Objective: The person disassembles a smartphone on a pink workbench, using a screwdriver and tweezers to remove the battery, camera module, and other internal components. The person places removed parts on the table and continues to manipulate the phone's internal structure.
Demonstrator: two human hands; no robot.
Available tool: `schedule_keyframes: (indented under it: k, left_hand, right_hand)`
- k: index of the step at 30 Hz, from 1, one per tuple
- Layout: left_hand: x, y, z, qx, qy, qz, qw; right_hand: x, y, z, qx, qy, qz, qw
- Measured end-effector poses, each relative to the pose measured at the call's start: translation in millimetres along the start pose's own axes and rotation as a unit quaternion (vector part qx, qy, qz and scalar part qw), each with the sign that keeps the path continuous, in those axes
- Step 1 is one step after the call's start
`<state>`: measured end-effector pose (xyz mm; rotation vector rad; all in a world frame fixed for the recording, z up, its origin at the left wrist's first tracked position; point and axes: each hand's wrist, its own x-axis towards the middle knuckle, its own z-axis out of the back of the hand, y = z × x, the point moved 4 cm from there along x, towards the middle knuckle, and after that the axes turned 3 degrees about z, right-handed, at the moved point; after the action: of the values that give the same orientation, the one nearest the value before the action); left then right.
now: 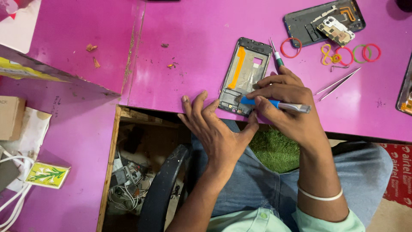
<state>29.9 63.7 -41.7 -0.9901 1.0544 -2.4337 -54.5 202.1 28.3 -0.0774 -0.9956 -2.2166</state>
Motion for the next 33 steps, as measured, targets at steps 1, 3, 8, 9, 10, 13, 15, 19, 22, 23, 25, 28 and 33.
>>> schedule_keyframes:
  k: [1, 3, 8, 9, 10, 13, 15, 19, 22, 23, 25, 28, 33]
  left_hand:
    - [0.3, 0.6, -0.4, -0.001, 0.003, 0.002, 1.0]
    - [0.0, 1.6, -0.7, 0.001, 0.006, 0.006, 1.0]
    - [1.0, 3.7, -1.9, 0.003, -0.003, 0.004, 1.0]
    - [1.0, 4.1, -2.1, 0.003, -0.002, 0.004, 1.0]
    - [0.8, 4.1, -2.6, 0.003, -0.001, 0.004, 1.0]
    - [0.6, 4.6, -3.7, 0.007, 0.004, 0.008, 1.0]
    - [0.4, 4.4, -3.4, 0.006, 0.006, 0.003, 1.0]
    - [-0.7, 2.7, -4.4, 0.012, 0.01, 0.008, 1.0]
    - [-1.2, 1.8, -4.6, 0.014, 0.0, 0.002, 1.0]
    - [-0.1, 2.1, -6.2, 0.012, 0.003, -0.003, 1.0]
    - [-1.0, 3.4, -6.1, 0.013, 0.008, -0.006, 1.0]
    - [-2.6, 4.7, -5.3, 0.017, 0.0, -0.006, 1.0]
    - [-3.4, 4.4, -7.2, 0.009, 0.003, -0.009, 1.0]
  right_hand:
    - [-0.6, 0.1, -0.5, 0.006, -0.002, -0.001, 1.0]
    - [-2.0, 0.4, -1.2, 0.005, -0.008, 0.002, 1.0]
    - [-3.5, -1.0, -4.5, -0.001, -0.015, 0.009, 1.0]
    - [-3.8, -1.2, -5.3, 0.005, -0.012, 0.011, 1.0]
    - [-4.1, -1.6, -5.7, 0.011, -0.009, 0.011, 1.0]
    - [-4.8, -3.5, -2.9, 0.018, -0.025, 0.007, 1.0]
    - [-6.2, -4.4, -0.1, 0.026, -0.035, 0.002, 0.999]
    - [-12.2, -5.8, 11.6, -0.028, -0.03, 0.015, 0.999]
    - [-24.1, -10.4, 18.1, -0.019, -0.077, -0.01, 0.997]
    - [-29.2, -14.4, 26.7, 0.024, -0.127, -0.024, 0.991]
    - [-45.5, -24.9, 47.1, 0.056, -0.233, -0.083, 0.967]
    - [-66.4, -42.3, 86.2, 0.012, -0.344, -0.109, 0.933]
    - [-85.7, -74.6, 122.6, -0.071, -0.355, -0.233, 0.903]
